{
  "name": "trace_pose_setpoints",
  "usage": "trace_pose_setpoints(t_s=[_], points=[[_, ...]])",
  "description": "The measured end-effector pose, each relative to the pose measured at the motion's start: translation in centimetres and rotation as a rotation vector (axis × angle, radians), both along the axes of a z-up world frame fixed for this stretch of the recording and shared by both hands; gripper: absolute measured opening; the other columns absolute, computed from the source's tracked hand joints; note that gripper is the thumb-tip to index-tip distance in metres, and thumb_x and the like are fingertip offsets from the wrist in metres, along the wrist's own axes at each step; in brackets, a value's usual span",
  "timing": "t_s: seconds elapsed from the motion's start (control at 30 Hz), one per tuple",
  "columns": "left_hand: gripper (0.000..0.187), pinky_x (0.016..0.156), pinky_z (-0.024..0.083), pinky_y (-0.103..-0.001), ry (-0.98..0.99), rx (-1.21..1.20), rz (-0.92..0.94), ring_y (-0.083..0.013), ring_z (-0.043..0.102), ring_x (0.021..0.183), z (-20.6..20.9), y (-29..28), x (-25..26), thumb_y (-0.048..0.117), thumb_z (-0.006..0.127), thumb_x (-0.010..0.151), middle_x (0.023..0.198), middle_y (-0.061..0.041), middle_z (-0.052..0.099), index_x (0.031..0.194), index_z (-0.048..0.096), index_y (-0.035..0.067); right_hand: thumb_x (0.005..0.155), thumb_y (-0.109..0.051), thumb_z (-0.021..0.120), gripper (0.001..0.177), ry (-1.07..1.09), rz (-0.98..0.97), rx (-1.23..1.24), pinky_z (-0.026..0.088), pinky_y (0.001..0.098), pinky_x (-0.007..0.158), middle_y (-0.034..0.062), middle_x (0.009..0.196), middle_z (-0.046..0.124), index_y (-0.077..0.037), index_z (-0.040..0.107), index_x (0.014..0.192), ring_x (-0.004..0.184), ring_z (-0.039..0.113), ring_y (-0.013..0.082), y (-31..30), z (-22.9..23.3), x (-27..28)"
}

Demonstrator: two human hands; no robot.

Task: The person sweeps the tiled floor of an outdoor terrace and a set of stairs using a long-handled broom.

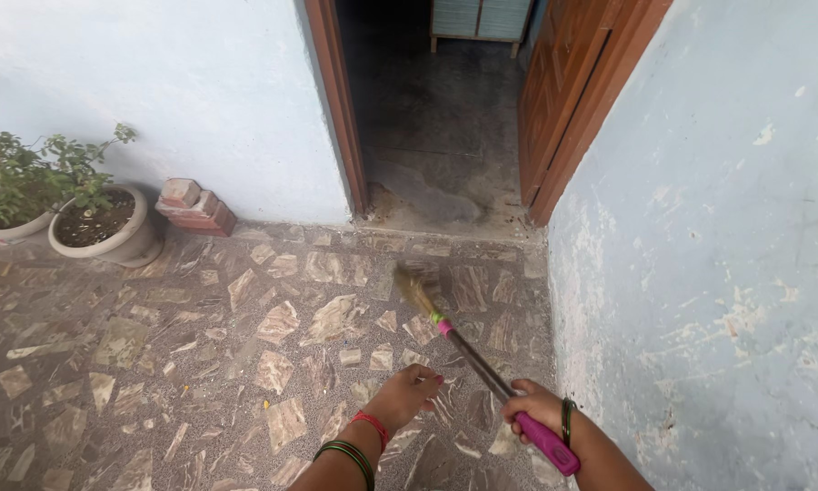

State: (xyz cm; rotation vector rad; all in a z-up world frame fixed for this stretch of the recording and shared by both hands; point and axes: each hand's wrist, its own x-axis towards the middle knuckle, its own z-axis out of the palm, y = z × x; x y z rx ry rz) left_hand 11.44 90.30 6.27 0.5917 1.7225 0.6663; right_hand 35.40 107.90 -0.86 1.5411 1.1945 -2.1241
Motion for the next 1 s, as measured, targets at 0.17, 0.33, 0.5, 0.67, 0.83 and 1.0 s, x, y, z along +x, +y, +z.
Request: trace_pose_setpoints(t_s=[0.17, 0.33, 0.5, 0.67, 0.83, 1.0], points=[[0.048, 0.094, 0.052, -0.036, -0.003, 0.024, 0.103, -0.0175, 0.074, 0.096, 0.8, 0.2, -0.5, 0.043, 0.063, 0.094, 0.111, -0.006, 0.073, 0.127, 0.064, 0.008, 0.085, -0.001, 0.071, 0.061, 0.057, -0.029, 0.093, 0.053, 0.0330, 0.043, 0.0155, 0.073, 0.062, -0.003, 0.046, 0.140, 0.051, 0.058, 0.0225, 4.5, -4.7, 0.5], [0.049, 0.093, 0.054, -0.036, 0.040, 0.045, 0.135, -0.0174, 0.075, 0.096, 0.2, -1.8, -1.4, 0.044, 0.062, 0.095, 0.110, -0.008, 0.073, 0.127, 0.063, 0.007, 0.083, 0.002, 0.071, 0.047, 0.022, -0.267, 0.193, 0.056, 0.0397, 0.048, 0.0158, 0.077, 0.064, 0.004, 0.046, 0.123, 0.056, 0.063, 0.0240, 12.0, -9.4, 2.0], [0.051, 0.092, 0.053, -0.035, 0.042, -0.060, 0.205, -0.0184, 0.074, 0.100, 0.1, -4.2, -2.5, 0.045, 0.060, 0.095, 0.111, -0.011, 0.075, 0.130, 0.063, 0.008, 0.081, -0.001, 0.069, 0.029, -0.119, -0.153, 0.283, 0.053, 0.0393, 0.045, 0.0219, 0.069, 0.065, 0.019, 0.060, 0.099, 0.050, 0.062, 0.0284, 16.8, -9.5, 1.4], [0.052, 0.092, 0.054, -0.035, 0.039, -0.082, 0.263, -0.0189, 0.075, 0.100, 0.0, -6.0, -3.3, 0.044, 0.061, 0.094, 0.114, -0.007, 0.074, 0.132, 0.061, 0.008, 0.087, 0.004, 0.069, 0.045, -0.264, 0.117, 0.327, 0.058, 0.0379, 0.050, 0.0239, 0.087, 0.068, 0.007, 0.050, 0.127, 0.060, 0.066, 0.0277, 14.6, -8.0, -3.0], [0.053, 0.093, 0.053, -0.034, 0.069, -0.111, 0.266, -0.0184, 0.076, 0.100, 0.1, -6.5, -3.3, 0.045, 0.060, 0.094, 0.114, -0.009, 0.075, 0.132, 0.061, 0.008, 0.094, -0.003, 0.065, 0.068, -0.380, 0.504, 0.337, 0.056, 0.0309, 0.052, 0.0191, 0.106, 0.067, -0.019, 0.034, 0.152, 0.068, 0.066, 0.0223, 7.1, -3.1, -8.2], [0.053, 0.096, 0.051, -0.034, 0.084, -0.108, 0.203, -0.0171, 0.073, 0.103, 0.5, -6.6, -2.7, 0.047, 0.057, 0.097, 0.116, -0.010, 0.073, 0.135, 0.057, 0.009, 0.092, 0.003, 0.065, 0.076, -0.194, 0.768, 0.296, 0.058, 0.0292, 0.050, 0.0153, 0.104, 0.066, -0.017, 0.029, 0.156, 0.061, 0.067, 0.0162, 2.5, 0.4, -11.7]])
